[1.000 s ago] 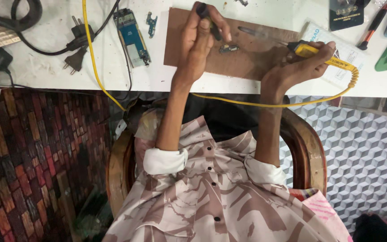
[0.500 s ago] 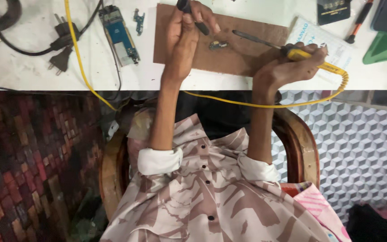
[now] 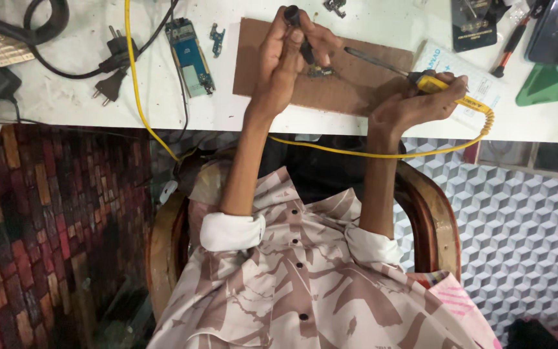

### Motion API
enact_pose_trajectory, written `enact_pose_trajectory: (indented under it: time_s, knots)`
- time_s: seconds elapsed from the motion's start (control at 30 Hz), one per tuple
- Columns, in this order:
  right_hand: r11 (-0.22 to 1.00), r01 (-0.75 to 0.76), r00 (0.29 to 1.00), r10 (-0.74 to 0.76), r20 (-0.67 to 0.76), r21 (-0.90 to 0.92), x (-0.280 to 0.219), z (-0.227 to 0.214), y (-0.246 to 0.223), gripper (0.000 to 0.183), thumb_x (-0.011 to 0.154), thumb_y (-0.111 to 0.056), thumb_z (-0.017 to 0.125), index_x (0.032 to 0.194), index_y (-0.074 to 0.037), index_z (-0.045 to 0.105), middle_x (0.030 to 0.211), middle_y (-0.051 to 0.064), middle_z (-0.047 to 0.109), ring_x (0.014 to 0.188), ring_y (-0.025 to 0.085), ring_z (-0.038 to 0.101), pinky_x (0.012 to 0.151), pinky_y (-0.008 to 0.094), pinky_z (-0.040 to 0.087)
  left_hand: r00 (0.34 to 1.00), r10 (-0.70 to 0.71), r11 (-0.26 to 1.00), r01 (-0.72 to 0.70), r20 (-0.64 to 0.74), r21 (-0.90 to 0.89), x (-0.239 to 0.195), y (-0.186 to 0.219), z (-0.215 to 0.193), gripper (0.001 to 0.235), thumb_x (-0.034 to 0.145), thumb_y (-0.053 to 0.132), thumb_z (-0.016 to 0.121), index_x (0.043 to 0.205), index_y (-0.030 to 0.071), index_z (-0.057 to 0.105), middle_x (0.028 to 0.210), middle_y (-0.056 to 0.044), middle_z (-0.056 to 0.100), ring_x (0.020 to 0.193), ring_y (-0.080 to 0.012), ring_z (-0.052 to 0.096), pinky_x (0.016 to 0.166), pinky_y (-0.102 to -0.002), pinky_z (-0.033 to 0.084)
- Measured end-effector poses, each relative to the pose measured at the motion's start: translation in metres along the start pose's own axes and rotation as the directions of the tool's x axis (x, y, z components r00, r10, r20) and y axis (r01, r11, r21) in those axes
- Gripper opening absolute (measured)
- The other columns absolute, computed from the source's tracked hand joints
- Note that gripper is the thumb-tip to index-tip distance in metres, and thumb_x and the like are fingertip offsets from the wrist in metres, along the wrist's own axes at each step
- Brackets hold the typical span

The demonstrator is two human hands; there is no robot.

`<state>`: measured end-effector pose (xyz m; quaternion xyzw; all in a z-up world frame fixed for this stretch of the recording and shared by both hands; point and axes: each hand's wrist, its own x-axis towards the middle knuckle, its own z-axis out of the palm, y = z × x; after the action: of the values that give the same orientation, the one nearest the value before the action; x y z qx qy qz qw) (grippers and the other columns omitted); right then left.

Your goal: The person uses a soldering iron and tweezers to solder small electronic components on a workbench. They repeatedly heat and apply solder to component leads, occasionally repositioning the parts and tools.

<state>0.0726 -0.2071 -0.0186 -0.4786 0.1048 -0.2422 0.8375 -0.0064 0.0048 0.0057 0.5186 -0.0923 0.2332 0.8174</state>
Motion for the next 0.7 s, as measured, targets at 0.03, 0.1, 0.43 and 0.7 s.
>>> enact_pose_trajectory:
  time_s: [0.03,0.1,0.43,0.7]
  knots:
    - [0.999,-0.014,0.999,0.012,-0.034,-0.043,-0.001,-0.003,-0.001,0.038,0.104,-0.043,0.054,0.088,-0.008,0.051,0.081,0.003,0.048,0.072,0.015,0.047,0.061,0.031,0.039,1.000,0.010,1.000,-0.010,-0.009,0.026,-0.001,0.000,0.001,0.036,0.115,0.045,0.044,0.120,0.011,0.053,0.107,-0.009,0.073,0.088,-0.0114,0.065,0.083,-0.029,0.056]
    - [0.992,-0.045,0.995,0.033,-0.096,-0.117,0.001,-0.004,-0.001,0.037,0.100,-0.044,0.053,0.088,-0.010,0.053,0.081,0.002,0.052,0.072,0.014,0.049,0.059,0.030,0.039,0.999,0.028,0.998,-0.026,-0.024,0.064,0.002,0.000,0.001,0.037,0.115,0.047,0.043,0.120,0.011,0.053,0.103,-0.008,0.073,0.085,-0.0106,0.064,0.078,-0.027,0.054]
    - [0.991,0.006,1.000,-0.008,-0.020,-0.135,-0.003,0.007,-0.002,0.042,0.105,-0.046,0.052,0.086,-0.008,0.049,0.079,0.002,0.046,0.071,0.014,0.045,0.063,0.030,0.040,0.986,0.046,0.985,-0.071,-0.160,-0.158,0.004,-0.003,-0.002,0.031,0.114,0.040,0.047,0.118,0.010,0.051,0.109,-0.013,0.069,0.093,-0.0151,0.063,0.092,-0.034,0.052]
    - [0.988,0.012,1.000,-0.014,-0.011,-0.151,0.000,0.002,0.001,0.042,0.105,-0.043,0.054,0.088,-0.006,0.052,0.080,0.002,0.047,0.073,0.013,0.046,0.065,0.030,0.041,0.990,0.051,0.998,-0.056,-0.135,-0.036,0.000,-0.015,-0.002,0.032,0.116,0.040,0.044,0.116,0.010,0.052,0.105,-0.012,0.069,0.094,-0.0155,0.062,0.091,-0.033,0.052]
